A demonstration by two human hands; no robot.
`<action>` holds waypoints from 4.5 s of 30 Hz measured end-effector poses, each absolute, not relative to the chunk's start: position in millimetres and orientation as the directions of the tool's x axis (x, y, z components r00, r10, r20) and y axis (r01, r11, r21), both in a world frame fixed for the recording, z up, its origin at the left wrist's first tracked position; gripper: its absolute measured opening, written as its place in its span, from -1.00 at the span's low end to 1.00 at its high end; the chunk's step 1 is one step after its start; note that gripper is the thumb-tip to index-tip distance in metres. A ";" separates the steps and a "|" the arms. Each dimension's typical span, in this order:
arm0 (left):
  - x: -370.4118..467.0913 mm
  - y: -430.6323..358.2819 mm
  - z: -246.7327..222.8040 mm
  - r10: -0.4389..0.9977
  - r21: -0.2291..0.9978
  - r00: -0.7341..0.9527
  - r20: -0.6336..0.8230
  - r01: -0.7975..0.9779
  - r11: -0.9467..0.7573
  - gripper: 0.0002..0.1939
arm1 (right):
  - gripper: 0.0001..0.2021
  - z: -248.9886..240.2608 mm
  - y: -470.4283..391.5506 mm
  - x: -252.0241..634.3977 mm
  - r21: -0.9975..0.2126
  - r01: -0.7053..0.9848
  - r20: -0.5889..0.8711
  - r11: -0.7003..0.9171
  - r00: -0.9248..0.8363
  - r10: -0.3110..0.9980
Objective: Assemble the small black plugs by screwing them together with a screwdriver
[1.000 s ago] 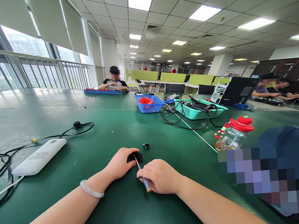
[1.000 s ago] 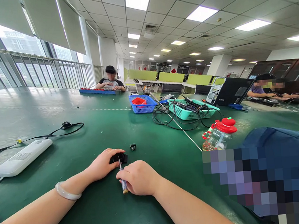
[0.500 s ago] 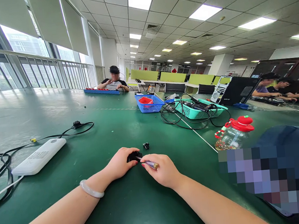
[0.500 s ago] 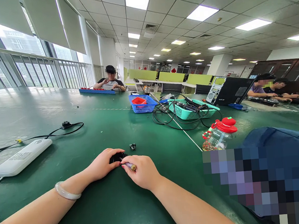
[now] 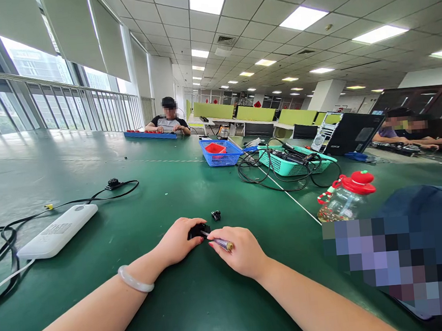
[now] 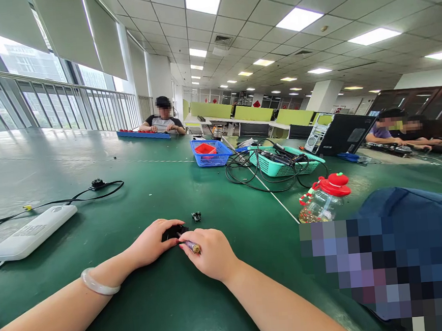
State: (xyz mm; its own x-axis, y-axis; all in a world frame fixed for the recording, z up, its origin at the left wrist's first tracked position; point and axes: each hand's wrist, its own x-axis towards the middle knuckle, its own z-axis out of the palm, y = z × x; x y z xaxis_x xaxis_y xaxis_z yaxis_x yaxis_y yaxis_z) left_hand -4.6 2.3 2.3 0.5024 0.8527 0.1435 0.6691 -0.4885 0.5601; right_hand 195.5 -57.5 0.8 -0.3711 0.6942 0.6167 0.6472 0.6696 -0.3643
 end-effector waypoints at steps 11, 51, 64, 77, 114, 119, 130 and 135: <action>-4.3 1.8 3.3 0.855 0.557 0.501 0.131 0.677 -0.481 -0.57 | -0.83 -1.4 -57.6 195.6 -0.246 0.671 0.658 0.700 -0.415 0.628; -4.3 1.8 2.1 0.860 0.554 0.492 0.140 0.681 -0.479 -0.53 | -0.86 3.5 -59.3 194.8 -0.148 0.651 0.600 0.744 -0.540 0.591; -4.4 3.0 1.2 0.855 0.552 0.495 0.154 0.675 -0.489 -0.55 | -0.87 3.7 -59.8 195.0 -0.137 0.664 0.586 0.735 -0.545 0.600; -5.2 3.3 0.6 0.854 0.561 0.498 0.149 0.669 -0.488 -0.56 | -0.85 1.2 -59.6 194.3 -0.129 0.680 0.625 0.722 -0.510 0.591; -5.3 4.3 -1.3 0.851 0.560 0.500 0.162 0.664 -0.496 -0.56 | -0.86 3.8 -61.1 193.2 -0.098 0.686 0.646 0.721 -0.507 0.570; -5.1 3.4 0.1 0.855 0.556 0.495 0.153 0.672 -0.489 -0.56 | -0.85 4.1 -60.9 192.9 -0.111 0.680 0.652 0.724 -0.500 0.570; -4.8 4.2 0.0 0.853 0.554 0.501 0.145 0.673 -0.490 -0.56 | -0.86 2.9 -60.7 192.6 -0.113 0.691 0.663 0.714 -0.483 0.573; -4.5 4.0 0.0 0.856 0.556 0.499 0.134 0.677 -0.482 -0.56 | -0.87 3.6 -60.5 192.8 -0.116 0.687 0.672 0.717 -0.478 0.566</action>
